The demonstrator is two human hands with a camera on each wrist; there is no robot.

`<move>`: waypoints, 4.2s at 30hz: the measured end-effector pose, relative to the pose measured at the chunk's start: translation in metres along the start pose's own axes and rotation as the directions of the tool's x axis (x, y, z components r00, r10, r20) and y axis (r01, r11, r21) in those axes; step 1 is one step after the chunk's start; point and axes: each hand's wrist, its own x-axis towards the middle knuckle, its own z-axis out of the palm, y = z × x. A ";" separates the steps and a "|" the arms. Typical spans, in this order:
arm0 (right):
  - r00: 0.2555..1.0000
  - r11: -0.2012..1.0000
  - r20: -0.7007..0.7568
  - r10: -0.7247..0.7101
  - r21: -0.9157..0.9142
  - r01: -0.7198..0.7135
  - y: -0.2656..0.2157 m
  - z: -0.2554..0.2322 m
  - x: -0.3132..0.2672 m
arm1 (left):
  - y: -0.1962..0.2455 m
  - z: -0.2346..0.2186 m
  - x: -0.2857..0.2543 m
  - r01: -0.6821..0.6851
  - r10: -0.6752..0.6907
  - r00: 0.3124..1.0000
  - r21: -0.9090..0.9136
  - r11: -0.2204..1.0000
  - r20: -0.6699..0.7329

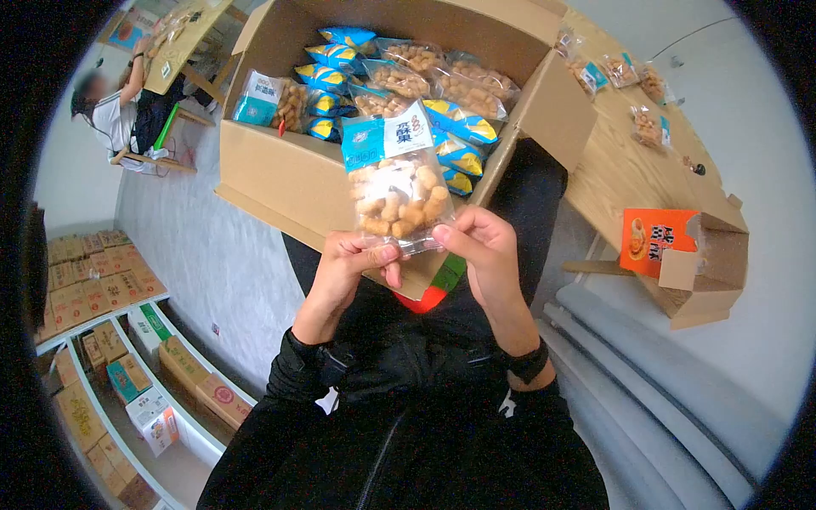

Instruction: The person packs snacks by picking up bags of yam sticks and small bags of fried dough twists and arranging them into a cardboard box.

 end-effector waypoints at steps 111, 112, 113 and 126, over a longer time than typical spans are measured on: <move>0.997 0.887 -0.039 -0.062 -0.460 0.038 -0.001 -0.022 -0.005 | 0.102 -0.139 0.112 0.008 0.757 0.620 0.966 0.258 -0.207; 0.997 0.887 -0.042 -0.064 -0.461 0.038 -0.001 -0.023 -0.005 | 0.098 -0.143 0.119 0.040 0.708 0.670 0.962 0.269 -0.226; 0.997 0.890 -0.052 -0.064 -0.454 0.034 0.000 -0.023 -0.005 | 0.092 -0.149 0.124 0.038 0.707 0.671 0.963 0.268 -0.223; 0.992 0.882 -0.114 -0.057 -0.472 -0.004 0.002 -0.024 -0.002 | 0.081 -0.168 0.119 0.203 0.540 0.775 0.939 0.278 -0.328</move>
